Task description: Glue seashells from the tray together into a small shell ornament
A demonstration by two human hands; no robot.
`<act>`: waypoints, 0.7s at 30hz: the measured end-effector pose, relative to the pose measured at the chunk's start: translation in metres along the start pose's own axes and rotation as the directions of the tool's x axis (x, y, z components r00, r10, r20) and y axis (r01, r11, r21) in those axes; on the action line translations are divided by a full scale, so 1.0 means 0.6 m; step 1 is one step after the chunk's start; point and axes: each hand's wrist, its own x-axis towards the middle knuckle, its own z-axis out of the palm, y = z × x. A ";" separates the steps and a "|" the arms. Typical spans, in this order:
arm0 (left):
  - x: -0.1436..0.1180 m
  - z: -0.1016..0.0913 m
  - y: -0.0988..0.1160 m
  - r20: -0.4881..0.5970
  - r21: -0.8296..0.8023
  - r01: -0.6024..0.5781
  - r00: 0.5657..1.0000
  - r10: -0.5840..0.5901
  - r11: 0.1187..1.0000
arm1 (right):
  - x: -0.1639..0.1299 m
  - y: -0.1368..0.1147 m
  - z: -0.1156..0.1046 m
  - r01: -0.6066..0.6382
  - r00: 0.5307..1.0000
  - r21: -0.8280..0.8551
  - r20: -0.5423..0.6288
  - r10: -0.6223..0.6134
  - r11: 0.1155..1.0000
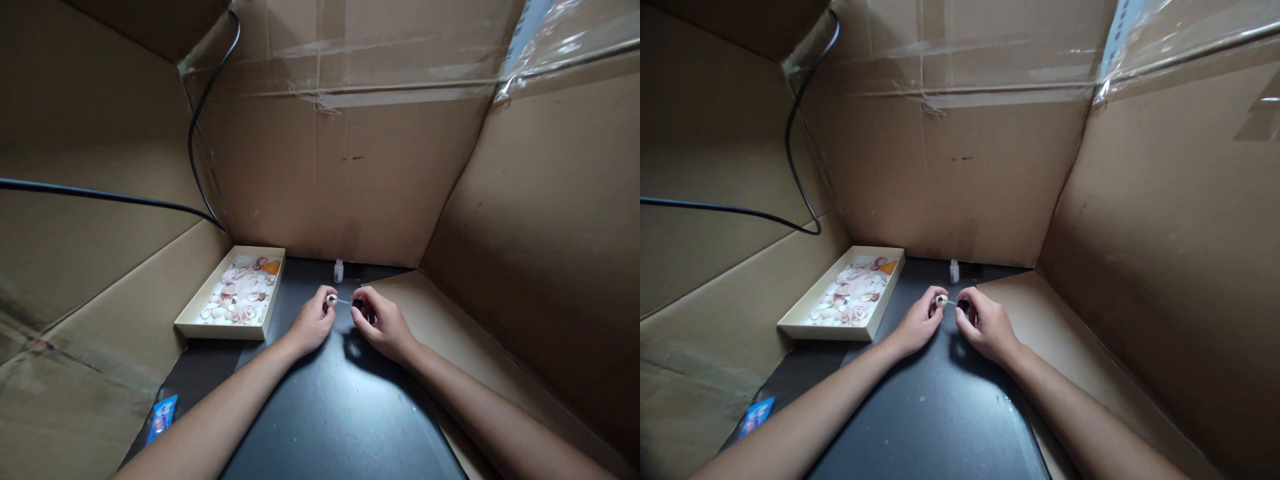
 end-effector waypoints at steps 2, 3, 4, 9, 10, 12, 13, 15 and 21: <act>0.000 0.000 0.000 -0.017 -0.008 -0.007 1.000 0.007 1.000 | 0.000 -0.001 0.000 -0.006 1.000 -0.032 0.009 0.006 0.999; 0.000 0.001 0.000 -0.027 -0.010 -0.008 1.000 0.007 1.000 | 0.000 -0.001 0.000 -0.009 1.000 -0.036 0.006 0.009 0.999; 0.000 0.001 0.000 -0.036 -0.009 -0.007 0.999 0.006 1.000 | 0.000 -0.001 0.000 -0.005 1.000 -0.025 0.005 0.005 1.000; -0.001 0.000 0.001 -0.040 -0.012 -0.011 0.999 0.011 1.000 | -0.001 -0.001 0.000 0.038 0.998 0.022 0.041 -0.039 0.999; -0.001 0.000 0.001 -0.040 -0.016 -0.014 0.999 0.013 1.000 | -0.001 -0.001 0.001 0.032 0.999 0.006 0.036 -0.033 0.999; 0.000 0.000 0.001 -0.040 -0.025 -0.018 0.999 0.017 1.000 | -0.001 -0.001 0.001 0.022 1.000 -0.003 0.020 -0.022 1.000; 0.000 0.000 0.001 -0.040 -0.032 -0.019 0.999 0.018 0.999 | 0.000 -0.001 0.000 0.021 1.000 0.000 0.016 -0.021 1.000; 0.000 0.000 0.001 -0.040 -0.044 -0.020 0.999 0.018 0.999 | 0.001 -0.002 0.000 0.022 0.999 -0.007 0.024 -0.022 1.000; 0.001 0.001 -0.002 -0.114 -0.050 -0.063 0.992 0.057 0.997 | 0.001 -0.003 -0.005 0.012 0.999 -0.065 0.037 -0.009 0.998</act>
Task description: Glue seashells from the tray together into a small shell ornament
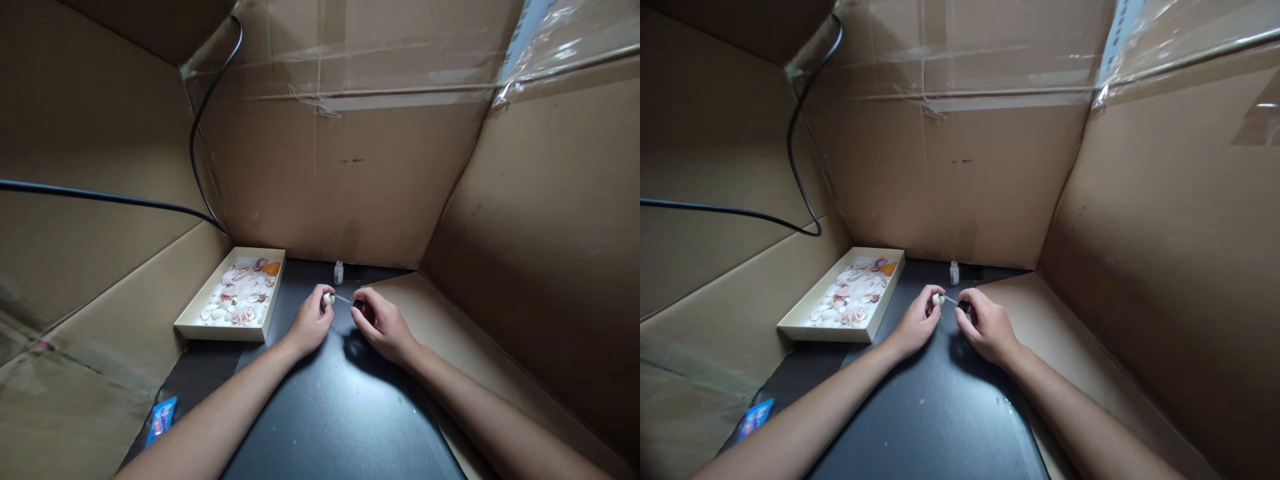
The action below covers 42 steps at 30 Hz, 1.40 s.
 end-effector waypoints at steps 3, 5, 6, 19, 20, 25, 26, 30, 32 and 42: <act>0.001 0.001 -0.001 -0.048 -0.006 -0.024 0.999 0.024 1.000 | 0.000 0.002 -0.001 0.017 1.000 -0.061 0.004 -0.016 0.998; 0.002 0.001 -0.001 -0.055 -0.014 -0.022 0.998 0.021 1.000 | 0.000 0.003 -0.001 0.008 1.000 -0.070 -0.019 -0.009 0.998; 0.003 0.002 -0.001 -0.056 -0.023 -0.019 0.998 0.017 1.000 | 0.000 0.003 -0.001 0.013 1.000 -0.057 -0.020 -0.015 0.998; 0.004 0.009 -0.009 -0.075 -0.097 -0.022 0.997 0.015 0.995 | 0.000 0.000 0.001 0.038 0.999 -0.115 -0.007 -0.039 0.993; 0.004 0.009 -0.009 -0.077 -0.103 -0.025 0.997 0.017 0.994 | 0.000 0.000 0.001 0.040 0.999 -0.105 -0.014 -0.042 0.994; 0.004 0.008 -0.007 -0.082 -0.083 -0.030 0.996 0.024 0.996 | 0.000 -0.002 0.000 0.058 0.998 -0.096 0.003 -0.058 0.994; 0.005 0.008 -0.006 -0.080 -0.069 -0.028 0.997 0.023 0.997 | 0.000 -0.002 0.000 0.051 0.999 -0.100 -0.012 -0.053 0.994; 0.005 0.006 -0.003 -0.061 -0.073 -0.004 0.998 -0.001 0.997 | 0.000 -0.002 -0.001 0.080 0.997 -0.070 0.002 -0.080 0.994; 0.004 0.006 -0.001 -0.050 -0.089 0.014 0.999 -0.018 0.996 | 0.000 -0.002 0.000 0.077 0.997 -0.094 0.014 -0.076 0.993; 0.005 0.002 0.005 -0.049 0.058 0.019 0.999 -0.016 0.998 | 0.000 -0.004 0.002 0.034 0.999 -0.091 0.007 -0.033 0.995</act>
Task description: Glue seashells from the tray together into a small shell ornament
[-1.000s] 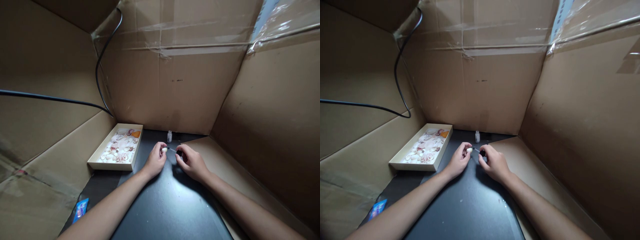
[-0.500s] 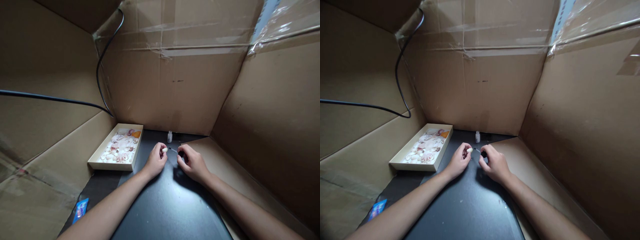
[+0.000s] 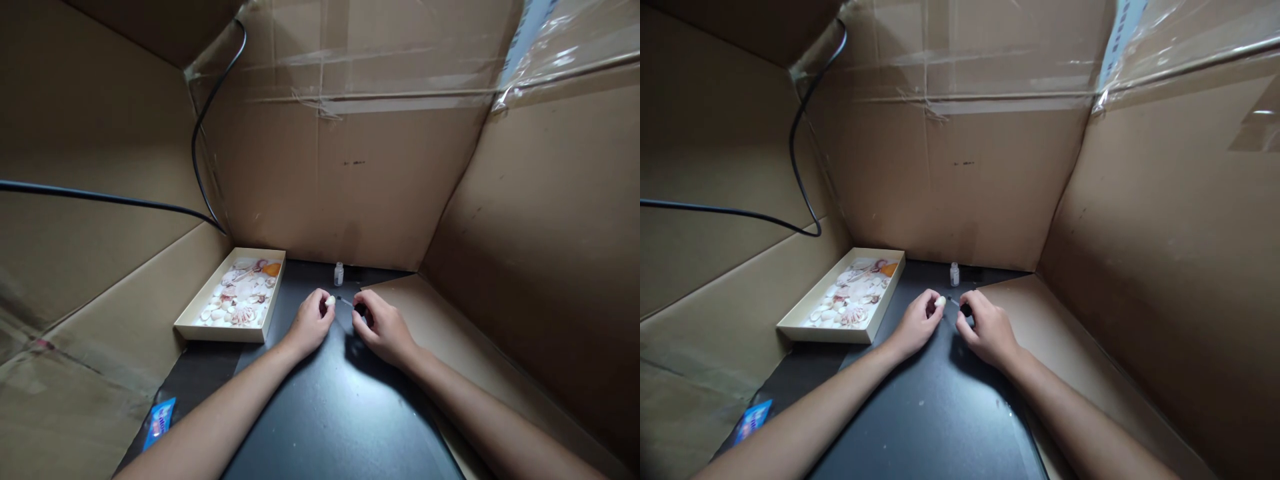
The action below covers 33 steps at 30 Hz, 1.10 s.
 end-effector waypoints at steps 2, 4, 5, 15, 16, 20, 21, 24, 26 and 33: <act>0.000 -0.001 0.000 0.014 0.014 -0.005 1.000 0.005 1.000 | -0.001 0.000 0.001 0.007 1.000 0.016 0.001 -0.007 1.000; -0.001 -0.001 0.000 0.028 0.005 -0.004 1.000 0.004 1.000 | -0.001 0.001 0.002 -0.002 1.000 -0.005 0.015 0.002 1.000; -0.001 -0.001 0.000 0.035 -0.002 -0.003 0.999 0.003 1.000 | -0.001 0.001 0.003 -0.019 1.000 -0.024 0.009 0.019 1.000; -0.002 0.000 -0.001 0.048 0.010 -0.038 0.998 0.038 0.999 | -0.002 -0.002 0.000 0.002 1.000 0.016 -0.005 -0.002 1.000; -0.002 0.001 -0.002 0.051 0.011 -0.040 0.998 0.039 0.999 | -0.002 -0.003 0.000 0.006 1.000 0.032 -0.004 -0.006 0.999; -0.002 0.000 -0.001 0.074 0.014 -0.040 0.997 0.038 0.999 | -0.002 -0.004 0.001 -0.003 0.999 0.009 0.032 0.002 1.000; -0.002 0.000 0.000 0.077 0.013 -0.039 0.996 0.038 0.999 | -0.001 -0.004 0.001 -0.013 1.000 -0.002 0.023 0.013 1.000; -0.002 0.001 0.001 0.078 0.010 -0.034 0.996 0.033 0.999 | -0.001 -0.004 0.000 0.004 1.000 0.036 0.009 -0.005 0.999; -0.002 0.001 0.001 0.081 0.009 -0.031 0.996 0.031 0.999 | -0.002 -0.004 -0.001 0.029 0.999 0.049 0.029 -0.031 0.998; -0.002 0.001 -0.004 0.078 0.030 -0.043 0.996 0.041 0.999 | -0.002 -0.006 -0.002 0.050 0.999 0.079 0.016 -0.051 0.996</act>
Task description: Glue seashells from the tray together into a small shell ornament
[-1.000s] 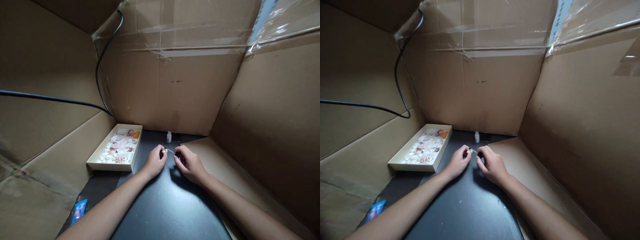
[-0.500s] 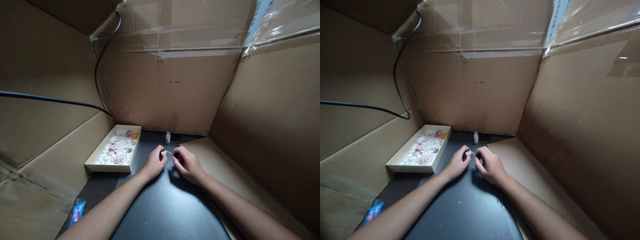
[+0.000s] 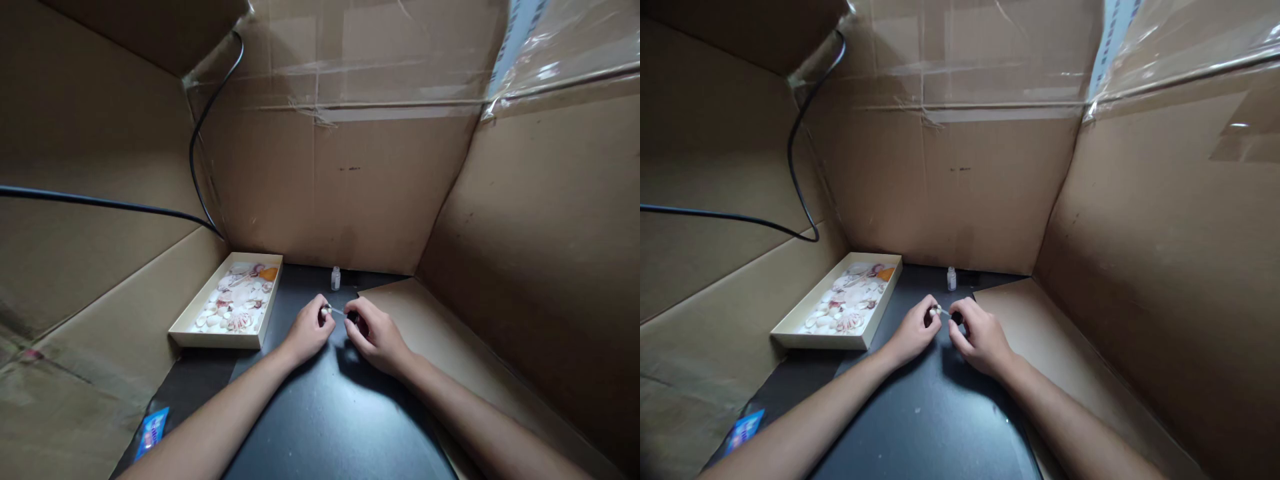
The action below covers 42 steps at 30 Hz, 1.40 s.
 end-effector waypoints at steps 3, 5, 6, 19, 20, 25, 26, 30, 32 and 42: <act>0.000 0.000 0.000 0.007 0.015 0.003 1.000 -0.003 1.000 | 0.000 0.000 0.001 -0.008 1.000 -0.013 0.015 0.009 1.000; 0.000 0.000 0.001 0.014 0.015 0.014 1.000 -0.014 1.000 | -0.001 0.001 0.001 -0.016 1.000 0.001 -0.004 0.016 1.000; 0.000 -0.001 0.001 0.020 0.012 0.022 1.000 -0.022 1.000 | -0.001 0.001 0.001 -0.008 1.000 0.018 -0.004 0.009 1.000; 0.000 -0.004 0.010 0.043 -0.002 0.066 0.997 -0.066 0.998 | -0.002 0.001 -0.003 0.014 1.000 0.048 0.024 -0.015 0.999; 0.000 -0.004 0.011 0.045 -0.005 0.068 0.997 -0.068 0.998 | -0.002 0.001 -0.003 0.006 1.000 0.051 0.015 -0.006 0.999; -0.001 -0.006 0.013 0.063 -0.025 0.068 0.996 -0.067 0.997 | 0.000 -0.001 -0.003 -0.016 0.999 0.071 0.033 0.014 0.997; -0.001 -0.006 0.014 0.060 -0.026 0.068 0.996 -0.066 0.997 | 0.000 -0.001 -0.002 -0.026 0.999 0.065 0.036 0.024 0.998; -0.001 -0.007 0.017 0.062 -0.037 0.071 0.996 -0.069 0.997 | -0.002 -0.002 -0.002 -0.043 0.999 0.079 0.032 0.040 0.996; -0.001 -0.006 0.018 0.059 -0.042 0.072 0.996 -0.069 0.997 | -0.002 -0.001 -0.002 -0.044 0.998 0.067 0.044 0.041 0.997; -0.002 -0.004 0.012 0.047 -0.037 0.062 0.997 -0.060 0.997 | -0.004 -0.001 0.003 -0.067 0.997 0.054 0.026 0.066 0.996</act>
